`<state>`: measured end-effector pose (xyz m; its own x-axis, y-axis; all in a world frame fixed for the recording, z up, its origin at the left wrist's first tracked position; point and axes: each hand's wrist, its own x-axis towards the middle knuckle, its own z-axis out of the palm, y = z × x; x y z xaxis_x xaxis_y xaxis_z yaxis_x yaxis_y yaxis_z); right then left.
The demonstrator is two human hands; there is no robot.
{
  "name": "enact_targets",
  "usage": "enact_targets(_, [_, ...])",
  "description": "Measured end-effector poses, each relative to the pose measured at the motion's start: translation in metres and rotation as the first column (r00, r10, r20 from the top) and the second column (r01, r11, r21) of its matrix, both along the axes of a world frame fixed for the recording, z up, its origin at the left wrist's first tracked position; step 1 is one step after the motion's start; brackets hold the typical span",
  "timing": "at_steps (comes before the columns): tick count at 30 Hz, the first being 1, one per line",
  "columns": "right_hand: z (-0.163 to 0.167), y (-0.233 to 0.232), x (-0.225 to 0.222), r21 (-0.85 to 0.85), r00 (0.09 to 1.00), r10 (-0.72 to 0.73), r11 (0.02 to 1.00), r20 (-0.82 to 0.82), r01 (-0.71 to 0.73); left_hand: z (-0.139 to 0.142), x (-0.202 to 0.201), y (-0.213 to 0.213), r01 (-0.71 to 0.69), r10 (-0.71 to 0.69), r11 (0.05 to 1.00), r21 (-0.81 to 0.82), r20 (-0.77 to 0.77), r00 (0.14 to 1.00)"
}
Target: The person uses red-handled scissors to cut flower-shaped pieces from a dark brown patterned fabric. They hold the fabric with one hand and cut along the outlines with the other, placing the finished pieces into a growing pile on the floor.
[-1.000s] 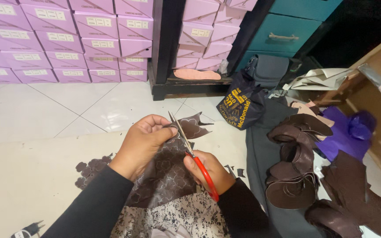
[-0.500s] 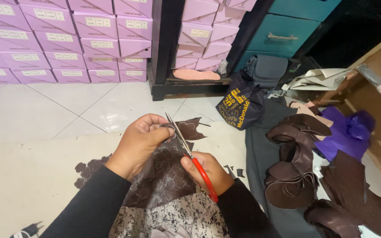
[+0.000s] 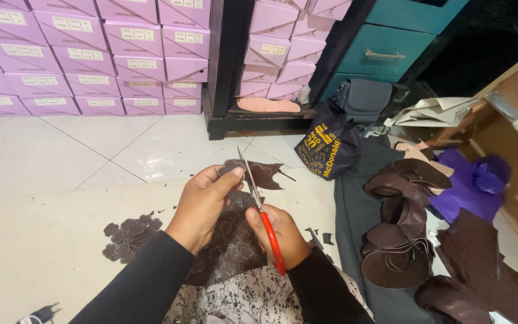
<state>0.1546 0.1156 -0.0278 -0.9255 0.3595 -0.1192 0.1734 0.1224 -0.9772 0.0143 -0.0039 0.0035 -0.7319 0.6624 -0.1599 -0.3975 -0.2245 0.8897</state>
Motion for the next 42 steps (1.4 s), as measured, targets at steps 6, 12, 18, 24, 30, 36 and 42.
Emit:
enact_targets(6, [0.006,0.002,0.000,0.008,0.996,0.081,0.997,-0.036,-0.081,-0.004,-0.003,0.003,0.024,-0.021,1.000,0.020,-0.121,0.992])
enact_targets(12, [0.006,0.001,0.000,-0.057,1.000,0.030,0.998,-0.010,-0.030,-0.004,-0.005,0.001,0.028,-0.026,1.000,0.008,-0.148,0.989])
enact_targets(18, [0.011,0.002,0.003,-0.079,0.999,0.046,0.996,0.005,-0.046,0.000,-0.010,-0.005,0.043,-0.046,0.999,-0.021,-0.192,0.980])
enact_targets(24, [0.009,0.002,0.002,-0.071,0.999,0.029,0.997,0.042,-0.026,0.002,-0.013,-0.008,0.049,-0.055,0.998,-0.034,-0.211,0.976])
enact_targets(30, [0.004,0.002,0.000,-0.005,0.999,0.022,1.000,0.038,-0.022,0.001,-0.013,-0.006,0.015,-0.017,1.000,-0.017,-0.113,0.993])
enact_targets(36, [0.006,0.000,-0.001,-0.022,0.997,0.029,0.999,0.071,-0.027,-0.004,-0.015,-0.005,0.018,-0.020,1.000,-0.018,-0.180,0.983])
enact_targets(42, [0.007,-0.002,-0.001,-0.025,0.997,0.049,0.999,0.056,-0.048,-0.010,-0.012,0.000,0.038,-0.045,0.999,-0.037,-0.226,0.973])
